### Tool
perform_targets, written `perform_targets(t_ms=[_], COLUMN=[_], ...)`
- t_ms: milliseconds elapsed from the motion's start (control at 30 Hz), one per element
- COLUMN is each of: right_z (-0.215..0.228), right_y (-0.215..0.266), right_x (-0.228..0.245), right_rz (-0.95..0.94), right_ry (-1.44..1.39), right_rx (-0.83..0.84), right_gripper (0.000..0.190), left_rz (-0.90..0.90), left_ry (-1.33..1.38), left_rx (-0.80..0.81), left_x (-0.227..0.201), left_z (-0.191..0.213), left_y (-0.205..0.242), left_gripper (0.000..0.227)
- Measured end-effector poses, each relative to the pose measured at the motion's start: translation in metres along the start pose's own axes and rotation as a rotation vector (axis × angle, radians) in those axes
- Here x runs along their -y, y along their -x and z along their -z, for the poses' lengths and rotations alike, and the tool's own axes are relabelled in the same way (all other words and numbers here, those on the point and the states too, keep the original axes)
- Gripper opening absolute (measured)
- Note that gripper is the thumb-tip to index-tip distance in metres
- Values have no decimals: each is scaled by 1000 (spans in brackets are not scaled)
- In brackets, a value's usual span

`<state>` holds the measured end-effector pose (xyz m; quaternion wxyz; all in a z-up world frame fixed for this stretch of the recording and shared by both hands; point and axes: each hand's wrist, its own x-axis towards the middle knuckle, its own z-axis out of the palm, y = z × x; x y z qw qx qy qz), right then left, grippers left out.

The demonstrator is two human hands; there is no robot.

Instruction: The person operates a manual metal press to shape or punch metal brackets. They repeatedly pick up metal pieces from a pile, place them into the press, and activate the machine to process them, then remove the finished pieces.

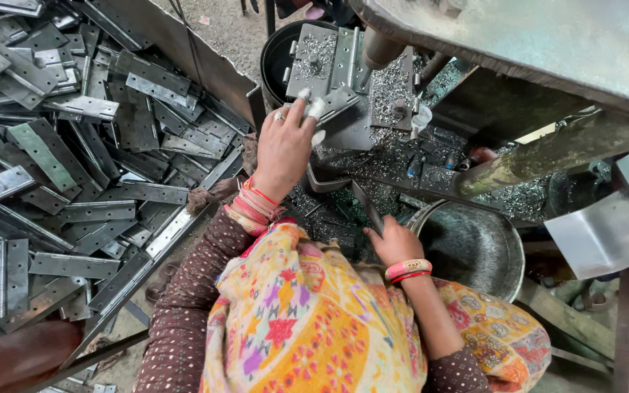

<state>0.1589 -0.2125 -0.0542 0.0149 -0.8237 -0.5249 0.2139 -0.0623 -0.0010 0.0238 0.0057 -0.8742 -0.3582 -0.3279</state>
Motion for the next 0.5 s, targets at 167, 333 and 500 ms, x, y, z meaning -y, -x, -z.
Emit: perform_targets(t_ms=[167, 333, 500], right_z=[1, 1, 5], right_y=[0, 3, 3], right_x=[-1, -2, 3], right_rz=[0, 20, 37], right_ry=[8, -1, -18], right_rx=[21, 4, -25], right_gripper=[52, 53, 52], left_rz=[88, 180, 68], left_ry=[4, 61, 132], left_rx=[21, -23, -113], left_x=[-4, -14, -22], left_z=[-3, -5, 1], left_y=[-11, -14, -7], left_gripper=[27, 43, 42])
